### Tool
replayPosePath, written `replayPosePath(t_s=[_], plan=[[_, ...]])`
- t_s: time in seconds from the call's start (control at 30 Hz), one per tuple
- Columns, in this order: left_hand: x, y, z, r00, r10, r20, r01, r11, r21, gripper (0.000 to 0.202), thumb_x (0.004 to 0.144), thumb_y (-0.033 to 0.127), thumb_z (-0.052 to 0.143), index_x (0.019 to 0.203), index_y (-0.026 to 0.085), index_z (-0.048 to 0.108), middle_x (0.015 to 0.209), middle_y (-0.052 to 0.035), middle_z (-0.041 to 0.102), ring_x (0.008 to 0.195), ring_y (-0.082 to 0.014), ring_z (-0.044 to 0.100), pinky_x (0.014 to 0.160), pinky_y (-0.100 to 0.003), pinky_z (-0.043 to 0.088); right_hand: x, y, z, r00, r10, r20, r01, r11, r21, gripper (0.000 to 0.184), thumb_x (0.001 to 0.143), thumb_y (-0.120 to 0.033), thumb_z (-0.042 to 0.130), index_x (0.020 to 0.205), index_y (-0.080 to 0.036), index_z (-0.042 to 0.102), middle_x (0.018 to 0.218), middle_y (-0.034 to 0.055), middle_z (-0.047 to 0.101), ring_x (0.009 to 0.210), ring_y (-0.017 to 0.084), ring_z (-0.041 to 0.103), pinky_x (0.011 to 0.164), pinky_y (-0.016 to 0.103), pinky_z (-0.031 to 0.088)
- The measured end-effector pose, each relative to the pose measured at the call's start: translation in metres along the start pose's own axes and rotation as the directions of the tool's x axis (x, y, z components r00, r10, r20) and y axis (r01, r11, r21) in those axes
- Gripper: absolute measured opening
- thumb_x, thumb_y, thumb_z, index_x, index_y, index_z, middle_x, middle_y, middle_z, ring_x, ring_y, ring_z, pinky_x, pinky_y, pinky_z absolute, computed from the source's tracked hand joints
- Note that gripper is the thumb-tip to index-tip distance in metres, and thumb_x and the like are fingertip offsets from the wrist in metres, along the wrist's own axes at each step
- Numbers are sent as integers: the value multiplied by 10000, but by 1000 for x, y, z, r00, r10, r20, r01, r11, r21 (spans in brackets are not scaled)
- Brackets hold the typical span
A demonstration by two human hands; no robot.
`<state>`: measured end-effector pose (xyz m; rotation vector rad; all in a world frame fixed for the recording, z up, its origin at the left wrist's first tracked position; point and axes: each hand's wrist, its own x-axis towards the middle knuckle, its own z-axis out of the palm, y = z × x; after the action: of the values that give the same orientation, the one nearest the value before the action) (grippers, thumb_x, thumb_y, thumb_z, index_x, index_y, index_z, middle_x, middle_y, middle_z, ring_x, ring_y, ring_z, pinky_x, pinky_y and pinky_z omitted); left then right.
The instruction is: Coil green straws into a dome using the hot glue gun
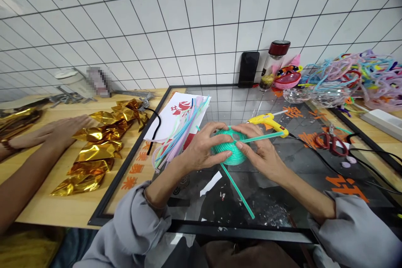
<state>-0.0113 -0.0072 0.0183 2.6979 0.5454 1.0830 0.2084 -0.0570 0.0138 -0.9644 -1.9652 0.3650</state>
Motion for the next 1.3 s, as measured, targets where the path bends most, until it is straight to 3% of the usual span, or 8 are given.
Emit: replayPosePath(t_s=[0.4, 0.7, 0.87, 1.3], plan=[[-1, -3, 4, 998, 40, -43, -40, 999, -4, 254, 900, 352, 655, 1106, 208, 620, 1212, -135, 584, 1130, -246, 605, 937, -430, 553, -1, 0, 2, 999, 17, 31, -17, 1000, -15, 276, 1021, -293, 487, 1266, -267, 610, 1255, 104, 574, 1232, 262, 540, 1054, 497, 456], [0, -2, 2, 998, 70, -6, -70, 997, 17, 494, 818, 509, 754, 1169, 213, 572, 1258, -159, 566, 1183, -286, 586, 968, -461, 540, 1, 2, -2, 999, 39, 23, -41, 997, 68, 337, 990, -329, 556, 1325, -289, 565, 1257, 85, 617, 1221, 262, 560, 1057, 497, 462], [-1, -2, 3, 998, 64, 3, -64, 998, 23, 477, 820, 494, 755, 1161, 215, 571, 1259, -152, 570, 1188, -287, 584, 969, -470, 539, 0, 4, -2, 999, 41, 6, -42, 991, 130, 239, 988, -313, 568, 1220, -288, 620, 1251, 72, 632, 1231, 248, 570, 1062, 484, 465], [-2, -7, 6, 995, 101, -26, -100, 994, 31, 480, 832, 504, 746, 1172, 209, 579, 1255, -160, 566, 1180, -277, 590, 947, -467, 562, -2, 2, -1, 998, 44, 55, -49, 995, 88, 227, 1004, -273, 531, 1211, -277, 626, 1260, 89, 552, 1239, 246, 513, 1063, 485, 430]])
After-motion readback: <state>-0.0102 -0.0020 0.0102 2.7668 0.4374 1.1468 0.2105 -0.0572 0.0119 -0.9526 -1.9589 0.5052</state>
